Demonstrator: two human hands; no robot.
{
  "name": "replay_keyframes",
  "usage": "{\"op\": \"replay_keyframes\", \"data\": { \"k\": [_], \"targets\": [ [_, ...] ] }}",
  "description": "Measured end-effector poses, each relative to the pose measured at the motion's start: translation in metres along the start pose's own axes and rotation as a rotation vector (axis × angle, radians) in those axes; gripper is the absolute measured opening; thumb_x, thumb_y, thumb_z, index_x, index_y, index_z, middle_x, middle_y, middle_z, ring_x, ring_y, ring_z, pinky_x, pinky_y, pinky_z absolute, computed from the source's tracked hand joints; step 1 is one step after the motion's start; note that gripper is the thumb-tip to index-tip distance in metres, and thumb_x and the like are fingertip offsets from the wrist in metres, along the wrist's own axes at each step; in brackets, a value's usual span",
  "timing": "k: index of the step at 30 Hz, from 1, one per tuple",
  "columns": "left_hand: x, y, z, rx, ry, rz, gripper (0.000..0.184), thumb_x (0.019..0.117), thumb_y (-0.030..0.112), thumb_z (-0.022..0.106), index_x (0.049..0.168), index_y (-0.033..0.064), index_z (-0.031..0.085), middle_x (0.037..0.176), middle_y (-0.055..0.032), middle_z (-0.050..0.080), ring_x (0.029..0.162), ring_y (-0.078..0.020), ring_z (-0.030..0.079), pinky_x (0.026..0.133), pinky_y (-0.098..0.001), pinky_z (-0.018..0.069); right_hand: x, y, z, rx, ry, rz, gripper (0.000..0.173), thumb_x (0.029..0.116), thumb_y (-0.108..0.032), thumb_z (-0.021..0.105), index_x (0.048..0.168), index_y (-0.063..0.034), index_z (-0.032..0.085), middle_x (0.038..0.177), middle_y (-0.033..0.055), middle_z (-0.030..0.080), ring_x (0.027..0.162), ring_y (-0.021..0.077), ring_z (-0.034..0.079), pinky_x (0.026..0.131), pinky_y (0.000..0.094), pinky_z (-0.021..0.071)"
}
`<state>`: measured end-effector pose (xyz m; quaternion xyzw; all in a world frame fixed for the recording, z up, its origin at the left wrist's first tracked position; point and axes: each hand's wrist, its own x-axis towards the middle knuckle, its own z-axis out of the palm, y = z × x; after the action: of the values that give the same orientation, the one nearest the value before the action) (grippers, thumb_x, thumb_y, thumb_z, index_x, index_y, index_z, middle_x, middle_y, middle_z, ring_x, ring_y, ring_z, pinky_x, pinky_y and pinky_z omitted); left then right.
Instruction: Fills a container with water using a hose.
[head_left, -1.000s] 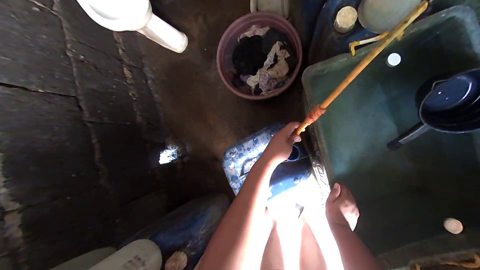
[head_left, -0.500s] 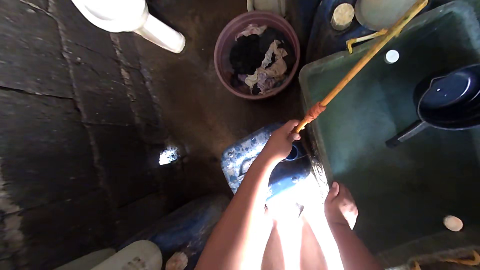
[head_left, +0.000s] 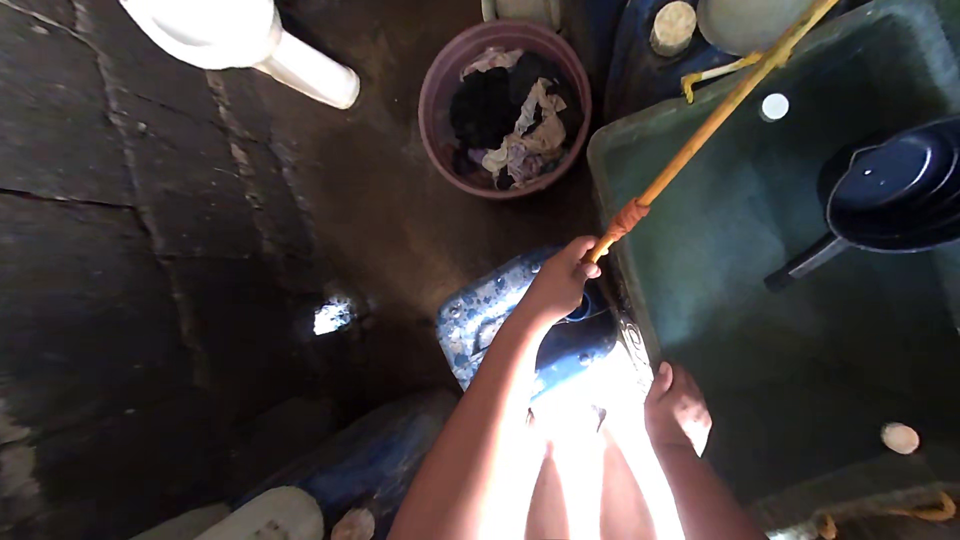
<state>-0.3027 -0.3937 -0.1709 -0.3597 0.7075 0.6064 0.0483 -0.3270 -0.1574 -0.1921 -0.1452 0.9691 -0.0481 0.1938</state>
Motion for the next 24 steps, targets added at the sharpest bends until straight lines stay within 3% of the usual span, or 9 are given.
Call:
{"op": "replay_keyframes", "data": {
  "k": [5, 9, 24],
  "targets": [
    [0.0026, 0.0054, 0.0001, 0.061, 0.005, -0.04, 0.035, 0.1076, 0.005, 0.048, 0.142, 0.0079, 0.053, 0.109, -0.0118, 0.067, 0.094, -0.0187, 0.064, 0.086, -0.038, 0.0528, 0.0012, 0.0017, 0.0033, 0.006, 0.007, -0.008, 0.047, 0.1097, -0.029, 0.039, 0.115, 0.0019, 0.073, 0.114, 0.0253, 0.072, 0.108, 0.0448, 0.07, 0.082, 0.0623, 0.0551],
    [0.0027, 0.0068, 0.0032, 0.096, 0.014, -0.049, 0.035, 0.1078, 0.006, 0.048, 0.143, 0.0092, 0.054, 0.111, -0.0128, 0.068, 0.096, -0.0206, 0.066, 0.087, -0.0402, 0.0531, 0.0, 0.0074, 0.0111, -0.001, 0.091, -0.057, 0.049, 0.1089, -0.03, 0.038, 0.11, 0.0022, 0.074, 0.107, 0.0244, 0.074, 0.1, 0.0445, 0.073, 0.075, 0.0602, 0.0568],
    [-0.0018, 0.0045, 0.0043, 0.127, 0.069, -0.089, 0.035, 0.1085, 0.008, 0.048, 0.143, 0.0092, 0.054, 0.114, -0.0137, 0.068, 0.099, -0.0227, 0.065, 0.089, -0.0422, 0.0528, 0.0007, 0.0035, 0.0048, 0.011, 0.036, -0.037, 0.046, 0.1097, -0.028, 0.039, 0.111, 0.0023, 0.074, 0.112, 0.0238, 0.073, 0.106, 0.0416, 0.071, 0.082, 0.0589, 0.056]
  ]
}}
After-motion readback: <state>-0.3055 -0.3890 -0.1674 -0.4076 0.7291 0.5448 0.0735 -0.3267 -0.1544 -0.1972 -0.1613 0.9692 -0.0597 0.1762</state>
